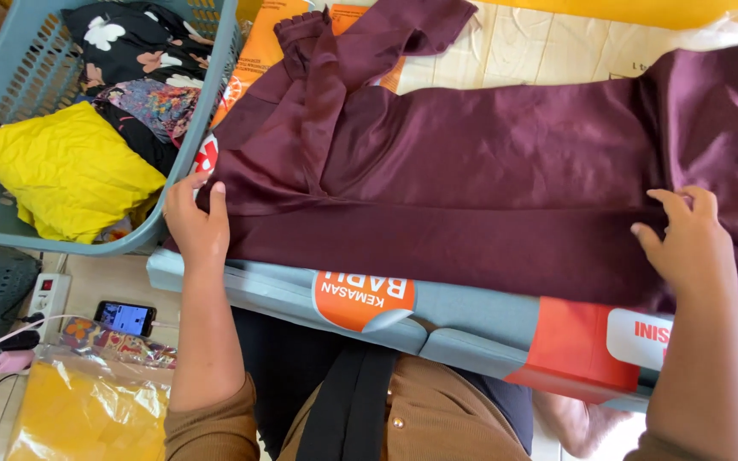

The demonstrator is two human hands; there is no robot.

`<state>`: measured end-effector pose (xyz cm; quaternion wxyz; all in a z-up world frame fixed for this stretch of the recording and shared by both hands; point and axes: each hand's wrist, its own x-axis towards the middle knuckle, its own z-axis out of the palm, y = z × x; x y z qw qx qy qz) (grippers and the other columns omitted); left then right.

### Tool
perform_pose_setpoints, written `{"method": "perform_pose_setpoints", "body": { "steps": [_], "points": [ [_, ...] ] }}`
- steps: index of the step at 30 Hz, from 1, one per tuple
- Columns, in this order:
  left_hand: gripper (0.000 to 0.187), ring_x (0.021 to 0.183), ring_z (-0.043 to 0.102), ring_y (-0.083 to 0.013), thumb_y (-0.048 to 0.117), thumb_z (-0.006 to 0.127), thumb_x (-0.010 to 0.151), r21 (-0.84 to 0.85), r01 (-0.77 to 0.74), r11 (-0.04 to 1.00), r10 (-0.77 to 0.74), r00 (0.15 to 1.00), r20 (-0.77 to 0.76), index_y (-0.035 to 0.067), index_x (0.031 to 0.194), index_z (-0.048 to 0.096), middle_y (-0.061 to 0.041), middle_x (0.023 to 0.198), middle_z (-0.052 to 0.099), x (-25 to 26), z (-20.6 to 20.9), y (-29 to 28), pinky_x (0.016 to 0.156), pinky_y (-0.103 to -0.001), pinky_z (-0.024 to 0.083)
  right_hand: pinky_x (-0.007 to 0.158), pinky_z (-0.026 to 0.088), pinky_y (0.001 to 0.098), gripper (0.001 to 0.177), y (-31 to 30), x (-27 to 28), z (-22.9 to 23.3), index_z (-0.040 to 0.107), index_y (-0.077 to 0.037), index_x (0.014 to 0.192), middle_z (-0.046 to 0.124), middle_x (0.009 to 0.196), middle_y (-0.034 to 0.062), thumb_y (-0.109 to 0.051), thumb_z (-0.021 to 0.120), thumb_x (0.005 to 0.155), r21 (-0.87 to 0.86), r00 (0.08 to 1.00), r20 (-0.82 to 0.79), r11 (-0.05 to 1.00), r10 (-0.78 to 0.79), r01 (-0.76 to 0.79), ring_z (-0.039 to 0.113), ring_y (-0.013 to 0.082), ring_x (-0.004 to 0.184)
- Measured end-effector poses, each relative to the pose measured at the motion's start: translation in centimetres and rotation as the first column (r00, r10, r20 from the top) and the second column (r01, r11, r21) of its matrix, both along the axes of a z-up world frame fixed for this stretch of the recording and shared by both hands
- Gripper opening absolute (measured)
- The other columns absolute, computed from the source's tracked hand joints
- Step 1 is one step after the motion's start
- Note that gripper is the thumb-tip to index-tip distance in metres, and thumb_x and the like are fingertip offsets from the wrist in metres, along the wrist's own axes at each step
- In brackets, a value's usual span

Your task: The person uses a lint roller to clean a maroon long-sleeved shirt laid out on a table. They roll the device over the fabric to remove lint, then fold the shirt and place it into a laundry basket.

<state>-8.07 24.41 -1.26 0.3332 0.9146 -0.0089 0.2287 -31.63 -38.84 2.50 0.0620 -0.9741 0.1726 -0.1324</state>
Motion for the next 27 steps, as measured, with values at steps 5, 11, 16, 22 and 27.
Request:
{"method": "perform_pose_setpoints", "body": {
  "steps": [5, 11, 16, 22, 27],
  "points": [
    [0.031, 0.117, 0.055, -0.0385, 0.018, 0.068, 0.103, 0.053, 0.029, 0.998, -0.034, 0.994, 0.107, 0.001, 0.128, 0.067, -0.020, 0.123, 0.058, -5.0, 2.4, 1.6, 0.093, -0.052, 0.046, 0.108, 0.041, 0.0530, 0.082, 6.8, -1.3, 4.2, 0.059, -0.007, 0.144, 0.044, 0.143, 0.0290, -0.021, 0.087, 0.069, 0.204, 0.996, -0.080, 0.979, 0.046, -0.029, 0.048, 0.0433, 0.132],
    [0.039, 0.111, 0.057, -0.0440, 0.028, 0.067, 0.102, 0.206, -0.145, 0.968, 0.148, 0.989, 0.001, -0.001, 0.128, 0.070, -0.020, 0.123, 0.067, -7.3, -0.1, 5.5, 0.097, -0.056, 0.043, 0.109, 0.049, 0.0282, 0.055, 9.7, -0.5, 1.4, 0.077, -0.030, 0.121, 0.074, 0.122, -0.0065, -0.020, 0.091, 0.069, 0.398, 0.824, -0.449, 0.903, 0.347, -0.163, 0.070, 0.0115, 0.115],
    [0.025, 0.085, 0.061, -0.0223, 0.028, 0.075, 0.096, -0.154, -0.210, 0.965, 0.153, 0.935, -0.320, 0.005, 0.107, 0.072, -0.009, 0.104, 0.063, -7.9, 2.2, 5.9, 0.080, -0.040, 0.053, 0.092, 0.051, 0.0239, 0.025, 11.2, 0.7, 4.1, 0.084, -0.022, 0.111, 0.087, 0.104, -0.0039, -0.023, 0.071, 0.090, 0.339, 0.745, -0.663, 0.917, 0.076, 0.208, 0.077, 0.0117, 0.096],
    [0.013, 0.084, 0.062, -0.0233, 0.017, 0.071, 0.093, -0.151, -0.120, 0.981, 0.046, 0.906, -0.421, 0.009, 0.098, 0.063, -0.007, 0.094, 0.065, -8.8, 3.0, 6.3, 0.081, -0.039, 0.049, 0.080, 0.053, 0.0150, 0.015, 7.3, 2.1, 1.8, 0.088, -0.028, 0.087, 0.086, 0.076, -0.0157, -0.030, 0.082, 0.073, 0.217, 0.584, -0.799, 0.974, 0.143, 0.058, 0.076, 0.0001, 0.080],
    [0.033, 0.116, 0.057, -0.0364, 0.032, 0.067, 0.095, 0.113, -0.045, 0.993, 0.072, 0.967, -0.244, 0.011, 0.121, 0.067, -0.013, 0.124, 0.062, -8.5, 4.5, 4.5, 0.097, -0.054, 0.044, 0.105, 0.055, 0.0233, 0.063, 13.1, 8.9, 8.6, 0.076, -0.032, 0.130, 0.087, 0.121, -0.0096, -0.046, 0.089, 0.070, 0.344, 0.735, -0.632, 0.939, 0.246, -0.018, 0.081, 0.0068, 0.113]
  ]
}}
